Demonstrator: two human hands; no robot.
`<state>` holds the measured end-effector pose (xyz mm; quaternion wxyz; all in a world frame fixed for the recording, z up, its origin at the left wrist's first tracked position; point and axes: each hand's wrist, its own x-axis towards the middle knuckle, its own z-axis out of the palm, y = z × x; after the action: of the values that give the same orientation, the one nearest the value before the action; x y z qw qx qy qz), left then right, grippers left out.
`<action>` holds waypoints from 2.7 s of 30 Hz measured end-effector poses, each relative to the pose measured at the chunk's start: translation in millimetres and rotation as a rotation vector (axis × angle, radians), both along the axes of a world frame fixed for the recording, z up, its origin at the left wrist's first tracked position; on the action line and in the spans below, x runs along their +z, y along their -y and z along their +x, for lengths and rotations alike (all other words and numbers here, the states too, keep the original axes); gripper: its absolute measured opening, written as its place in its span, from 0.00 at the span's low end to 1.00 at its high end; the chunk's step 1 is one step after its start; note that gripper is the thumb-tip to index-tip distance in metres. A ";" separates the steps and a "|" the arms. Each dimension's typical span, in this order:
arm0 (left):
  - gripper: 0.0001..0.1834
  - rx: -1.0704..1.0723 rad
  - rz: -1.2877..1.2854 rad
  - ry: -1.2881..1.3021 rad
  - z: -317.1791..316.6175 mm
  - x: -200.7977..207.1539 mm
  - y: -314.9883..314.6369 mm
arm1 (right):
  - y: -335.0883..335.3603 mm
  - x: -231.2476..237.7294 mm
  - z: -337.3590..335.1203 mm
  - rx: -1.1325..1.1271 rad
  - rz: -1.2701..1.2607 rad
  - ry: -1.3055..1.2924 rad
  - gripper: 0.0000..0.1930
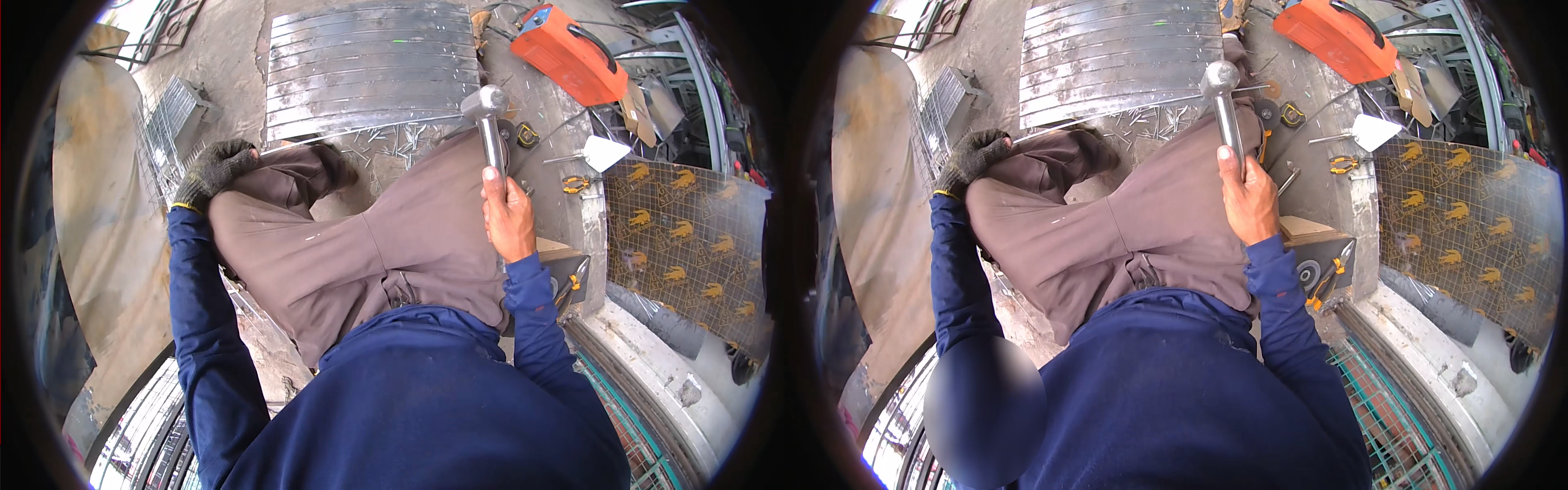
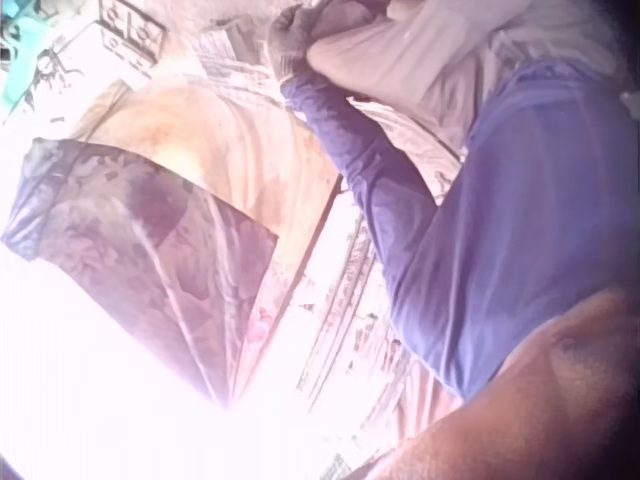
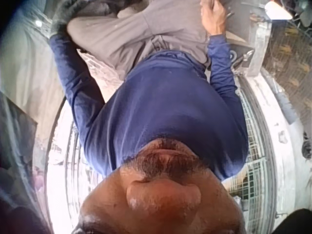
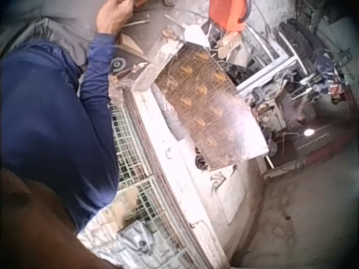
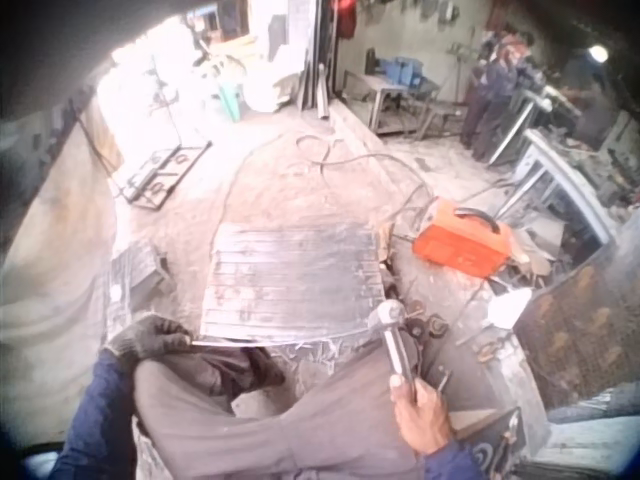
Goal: Hammering a metal rod to straighten it or align it with a metal grid structure.
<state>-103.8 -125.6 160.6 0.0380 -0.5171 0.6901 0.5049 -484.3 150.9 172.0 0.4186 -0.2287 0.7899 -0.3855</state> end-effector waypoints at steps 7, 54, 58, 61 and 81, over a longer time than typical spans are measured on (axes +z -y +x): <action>0.21 -0.178 -0.121 0.071 -31.5 12.2 -8.3 | 2.1 6.9 2.6 -0.005 -0.002 0.031 0.28; 0.22 -0.256 -0.305 -0.094 -106.6 -23.7 -54.4 | -11.3 11.4 -8.4 -0.057 -0.062 -0.064 0.29; 0.23 -0.243 -0.345 -0.071 -107.3 -29.8 -55.3 | -11.4 15.4 -9.7 -0.050 -0.054 -0.069 0.29; 0.24 -0.246 -0.348 -0.038 -113.1 -26.7 -60.4 | -10.2 16.7 -12.0 -0.056 -0.063 -0.089 0.29; 0.23 -0.196 -0.422 0.006 -129.7 -22.0 -70.9 | 0.6 -2.5 -9.3 0.000 -0.122 -0.138 0.28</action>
<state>-233.4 -54.7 138.6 -0.0202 -0.4455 0.8272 0.3419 -493.5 150.3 169.5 0.3484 -0.2799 0.7919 -0.4162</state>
